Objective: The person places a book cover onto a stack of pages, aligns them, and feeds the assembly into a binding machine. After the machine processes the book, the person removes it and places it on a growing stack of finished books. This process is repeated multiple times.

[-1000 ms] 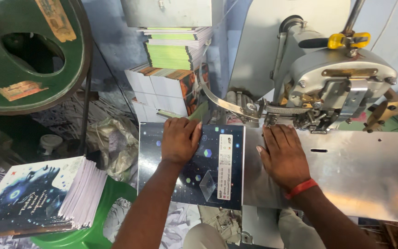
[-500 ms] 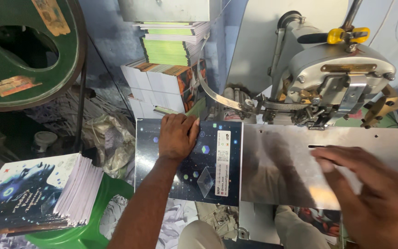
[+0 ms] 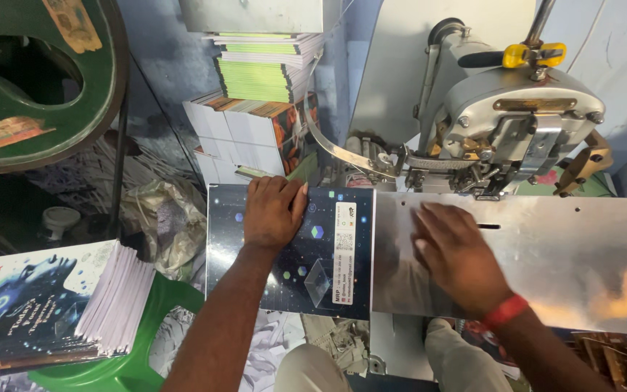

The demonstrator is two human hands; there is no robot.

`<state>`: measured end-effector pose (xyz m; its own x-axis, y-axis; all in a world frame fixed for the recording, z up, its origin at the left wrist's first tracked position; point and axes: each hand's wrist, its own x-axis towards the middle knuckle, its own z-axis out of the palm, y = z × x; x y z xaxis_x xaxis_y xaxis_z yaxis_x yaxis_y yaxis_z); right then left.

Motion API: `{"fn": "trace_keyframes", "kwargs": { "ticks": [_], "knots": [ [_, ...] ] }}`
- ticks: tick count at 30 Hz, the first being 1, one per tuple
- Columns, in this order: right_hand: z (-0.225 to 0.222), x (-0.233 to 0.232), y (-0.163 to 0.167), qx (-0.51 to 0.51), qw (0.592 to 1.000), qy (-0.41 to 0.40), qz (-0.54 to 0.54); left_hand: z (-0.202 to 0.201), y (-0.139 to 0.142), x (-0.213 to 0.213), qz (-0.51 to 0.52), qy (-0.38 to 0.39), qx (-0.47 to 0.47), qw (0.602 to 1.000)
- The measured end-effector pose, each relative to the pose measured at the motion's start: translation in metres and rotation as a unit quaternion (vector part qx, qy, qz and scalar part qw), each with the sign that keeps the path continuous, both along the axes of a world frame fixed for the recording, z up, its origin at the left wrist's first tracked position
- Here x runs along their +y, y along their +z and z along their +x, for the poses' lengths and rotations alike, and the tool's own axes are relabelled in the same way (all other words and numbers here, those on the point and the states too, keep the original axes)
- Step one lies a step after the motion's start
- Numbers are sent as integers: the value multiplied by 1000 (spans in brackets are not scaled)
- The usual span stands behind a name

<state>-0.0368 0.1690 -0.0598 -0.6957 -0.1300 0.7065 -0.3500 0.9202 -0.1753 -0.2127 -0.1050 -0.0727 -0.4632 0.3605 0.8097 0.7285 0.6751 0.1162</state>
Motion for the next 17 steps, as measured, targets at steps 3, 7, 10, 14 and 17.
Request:
{"fn": "trace_keyframes", "kwargs": {
  "ticks": [3, 7, 10, 14, 17],
  "knots": [
    [-19, -5, -13, 39, 996, -32, 78, 0, 2, 0, -1, -1, -8, 1000],
    [-34, -2, -18, 54, 995, -59, 56, -3, 3, 2, -6, 6, 1, 1000],
    [-47, 8, -17, 37, 991, -92, 91, -6, 2, 2, -4, 4, 5, 1000],
    [-52, 15, -23, 60, 990, -82, 98, -8, 1, 4, 2, -4, 10, 1000],
    [-52, 14, -29, 68, 989, -96, 91, -9, 2, 6, -4, -2, 11, 1000]
  ]
}}
